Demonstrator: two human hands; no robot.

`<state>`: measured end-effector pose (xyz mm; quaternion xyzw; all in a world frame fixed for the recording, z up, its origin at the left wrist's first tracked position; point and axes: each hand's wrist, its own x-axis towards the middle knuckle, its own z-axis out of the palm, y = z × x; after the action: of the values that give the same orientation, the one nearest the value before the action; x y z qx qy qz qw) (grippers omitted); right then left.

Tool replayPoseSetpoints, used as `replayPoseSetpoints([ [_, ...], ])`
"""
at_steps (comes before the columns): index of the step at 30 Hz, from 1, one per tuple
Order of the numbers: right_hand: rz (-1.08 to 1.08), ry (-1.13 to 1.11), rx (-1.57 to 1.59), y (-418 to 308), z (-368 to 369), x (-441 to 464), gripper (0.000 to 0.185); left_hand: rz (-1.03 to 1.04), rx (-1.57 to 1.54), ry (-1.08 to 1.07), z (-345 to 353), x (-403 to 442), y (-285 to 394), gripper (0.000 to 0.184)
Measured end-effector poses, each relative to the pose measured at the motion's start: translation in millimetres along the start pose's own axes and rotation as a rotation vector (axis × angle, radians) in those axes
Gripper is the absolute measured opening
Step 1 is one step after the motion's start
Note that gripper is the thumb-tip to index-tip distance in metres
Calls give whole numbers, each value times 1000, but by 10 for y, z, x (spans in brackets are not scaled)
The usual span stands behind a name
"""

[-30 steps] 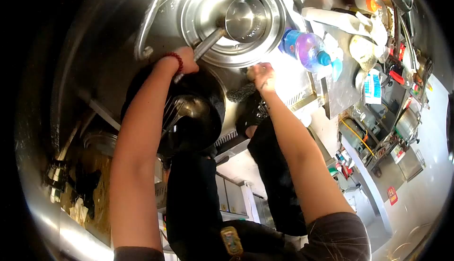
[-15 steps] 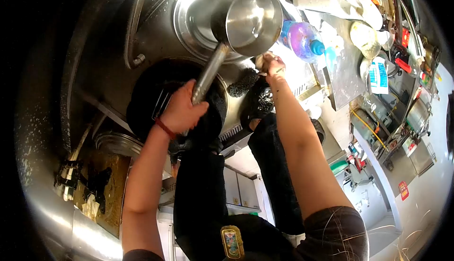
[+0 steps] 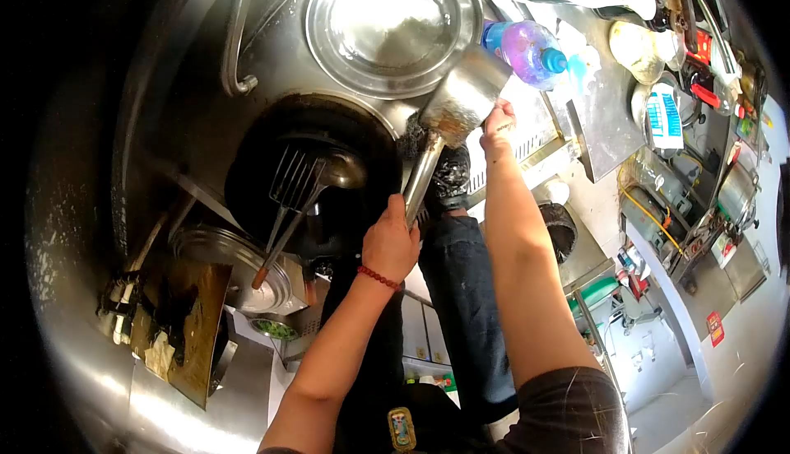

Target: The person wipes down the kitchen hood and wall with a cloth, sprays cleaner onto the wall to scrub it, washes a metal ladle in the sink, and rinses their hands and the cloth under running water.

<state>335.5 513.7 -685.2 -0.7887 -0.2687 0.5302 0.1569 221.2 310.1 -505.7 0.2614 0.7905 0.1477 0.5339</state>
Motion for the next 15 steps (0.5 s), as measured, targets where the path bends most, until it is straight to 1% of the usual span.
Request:
replayPoseSetpoints([
  [1, -150, -153, 9, 412, -187, 402, 20, 28, 42, 9, 9, -13, -23, 34],
  [3, -380, -20, -630, 209, -377, 149, 19, 63, 74, 35, 11, 12, -61, 34],
  [5, -805, 28, -575, -219, -455, -242, 22, -35, -188, -82, 1, -15, -100, 34],
  [6, -912, -24, -478, -501, -373, -514, 22, -64, -273, -126, -53, -18, -69, 34],
  [7, -1008, -77, -374, -812, -193, -857, 22, 13, -357, -58, -19, -40, -83, 30],
  [8, -1277, -170, -448, -1216, 49, -1284, 22, -111, -528, -167, -68, -44, -54, 28],
  [9, -1626, -249, -360, -1451, 402, -1469, 22, -239, -700, -282, -108, -69, -20, 26],
  [10, -1766, -379, -336, -1524, 776, -1600, 28, -209, -748, -286, -66, -87, -72, 25],
  [11, -1838, -492, -280, -1626, 1178, -1816, 27, -205, -752, -285, -93, -92, -54, 25],
  [12, -1906, -608, -223, -1720, 1556, -2036, 28, -233, -861, -273, -129, -103, -35, 24],
  [13, -2062, -559, -251, -1776, 1849, -2170, 23, -264, -966, -267, -181, -115, -20, 24],
  [14, -2111, -579, -470, -1780, 2019, -2170, 20, -262, -976, -235, -267, -115, 13, 20],
  [15, -2099, -569, -481, -1819, 2039, -2073, 20, -246, -1016, -210, -302, -114, -36, 19],
])
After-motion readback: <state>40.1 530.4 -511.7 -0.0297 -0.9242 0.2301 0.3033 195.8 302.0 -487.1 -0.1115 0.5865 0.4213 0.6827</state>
